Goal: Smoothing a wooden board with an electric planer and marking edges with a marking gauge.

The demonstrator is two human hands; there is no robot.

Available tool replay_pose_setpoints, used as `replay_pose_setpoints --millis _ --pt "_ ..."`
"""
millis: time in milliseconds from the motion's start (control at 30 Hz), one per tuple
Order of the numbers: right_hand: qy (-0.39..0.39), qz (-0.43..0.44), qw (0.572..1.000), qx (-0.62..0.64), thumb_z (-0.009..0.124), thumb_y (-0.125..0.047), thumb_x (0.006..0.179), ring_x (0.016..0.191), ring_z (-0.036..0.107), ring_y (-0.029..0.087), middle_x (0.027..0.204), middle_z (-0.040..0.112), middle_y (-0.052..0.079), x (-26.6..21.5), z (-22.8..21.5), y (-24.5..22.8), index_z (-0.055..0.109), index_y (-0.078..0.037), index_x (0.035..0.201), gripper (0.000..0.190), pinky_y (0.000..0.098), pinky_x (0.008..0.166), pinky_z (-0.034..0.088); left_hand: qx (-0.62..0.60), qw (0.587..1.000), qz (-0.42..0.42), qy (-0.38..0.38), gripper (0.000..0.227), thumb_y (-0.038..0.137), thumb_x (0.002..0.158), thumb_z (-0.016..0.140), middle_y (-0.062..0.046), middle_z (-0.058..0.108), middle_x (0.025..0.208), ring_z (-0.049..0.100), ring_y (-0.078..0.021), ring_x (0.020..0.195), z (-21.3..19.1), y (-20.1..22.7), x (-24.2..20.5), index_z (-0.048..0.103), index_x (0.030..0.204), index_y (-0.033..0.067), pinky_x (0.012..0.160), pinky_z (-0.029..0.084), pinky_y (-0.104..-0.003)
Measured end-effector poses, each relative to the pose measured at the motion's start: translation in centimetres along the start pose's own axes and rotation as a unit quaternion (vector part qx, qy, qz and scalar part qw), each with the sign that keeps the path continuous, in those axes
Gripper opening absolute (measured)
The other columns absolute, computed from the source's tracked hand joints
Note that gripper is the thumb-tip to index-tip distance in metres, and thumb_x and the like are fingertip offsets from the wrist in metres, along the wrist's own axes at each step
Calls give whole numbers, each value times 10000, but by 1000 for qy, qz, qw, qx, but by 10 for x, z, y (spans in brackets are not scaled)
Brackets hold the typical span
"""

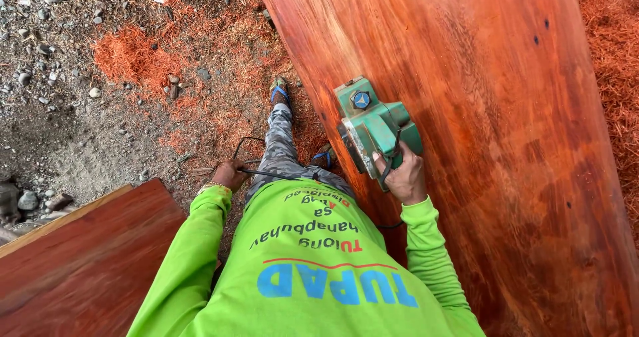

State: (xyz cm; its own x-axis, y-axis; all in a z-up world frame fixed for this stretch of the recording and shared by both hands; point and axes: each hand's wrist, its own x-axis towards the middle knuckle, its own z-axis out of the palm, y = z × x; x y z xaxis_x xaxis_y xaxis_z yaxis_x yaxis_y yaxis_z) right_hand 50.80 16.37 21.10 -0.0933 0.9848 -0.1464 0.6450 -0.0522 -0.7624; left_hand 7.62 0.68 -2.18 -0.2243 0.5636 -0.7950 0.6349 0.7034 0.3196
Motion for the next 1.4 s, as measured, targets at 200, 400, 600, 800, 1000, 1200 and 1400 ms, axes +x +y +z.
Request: replay_pose_setpoints --millis 200,400,600,800,1000,1200,1400 --pt "-2 -2 1000 2 806 -261 855 758 708 453 721 659 228 18 8 -3 647 -51 876 264 486 699 563 -5 998 40 49 158 280 853 777 -87 714 1271 683 -403 1129 -6 6 4 811 1004 248 1032 551 -505" --pt "-1 -8 1000 -1 804 -256 841 806 705 472 761 669 240 38 20 -5 660 -48 924 267 527 717 549 -84 990 49 100 100 319 898 787 -37 692 1253 699 -350 1091 -19 6 21 794 976 257 1001 571 -471" --pt "-10 -1 1000 -2 801 -262 837 852 706 473 802 704 212 59 30 -12 672 -64 922 251 556 744 540 -134 977 26 164 138 211 831 851 -2 702 1098 719 -289 1005 -20 -11 44 806 921 307 968 589 -443" --pt "-18 1 1000 6 804 -258 825 880 725 423 826 733 163 85 42 -18 679 -85 930 238 541 778 548 -256 944 21 208 231 41 845 800 -72 742 971 720 -289 992 -29 -16 46 712 999 189 914 563 -442" --pt "-16 26 1000 -3 811 -293 801 862 725 414 830 739 142 114 60 -22 685 -96 916 260 520 771 555 -259 945 -1 199 204 95 846 831 -24 739 907 716 -263 1004 -30 -17 51 737 970 227 973 528 -429" --pt "-20 48 999 7 809 -286 790 801 737 362 776 730 129 134 70 -43 705 -118 880 217 467 745 563 -159 975 9 157 201 98 822 786 -12 762 922 703 -301 1077 -33 -16 48 758 943 256 1031 511 -476" --pt "-38 67 995 61 771 -193 814 432 633 174 503 608 75 157 74 -72 679 -86 834 143 297 495 520 -190 975 33 112 205 20 826 760 -151 756 953 700 -373 1065 -25 -30 69 757 998 132 1014 507 -513"
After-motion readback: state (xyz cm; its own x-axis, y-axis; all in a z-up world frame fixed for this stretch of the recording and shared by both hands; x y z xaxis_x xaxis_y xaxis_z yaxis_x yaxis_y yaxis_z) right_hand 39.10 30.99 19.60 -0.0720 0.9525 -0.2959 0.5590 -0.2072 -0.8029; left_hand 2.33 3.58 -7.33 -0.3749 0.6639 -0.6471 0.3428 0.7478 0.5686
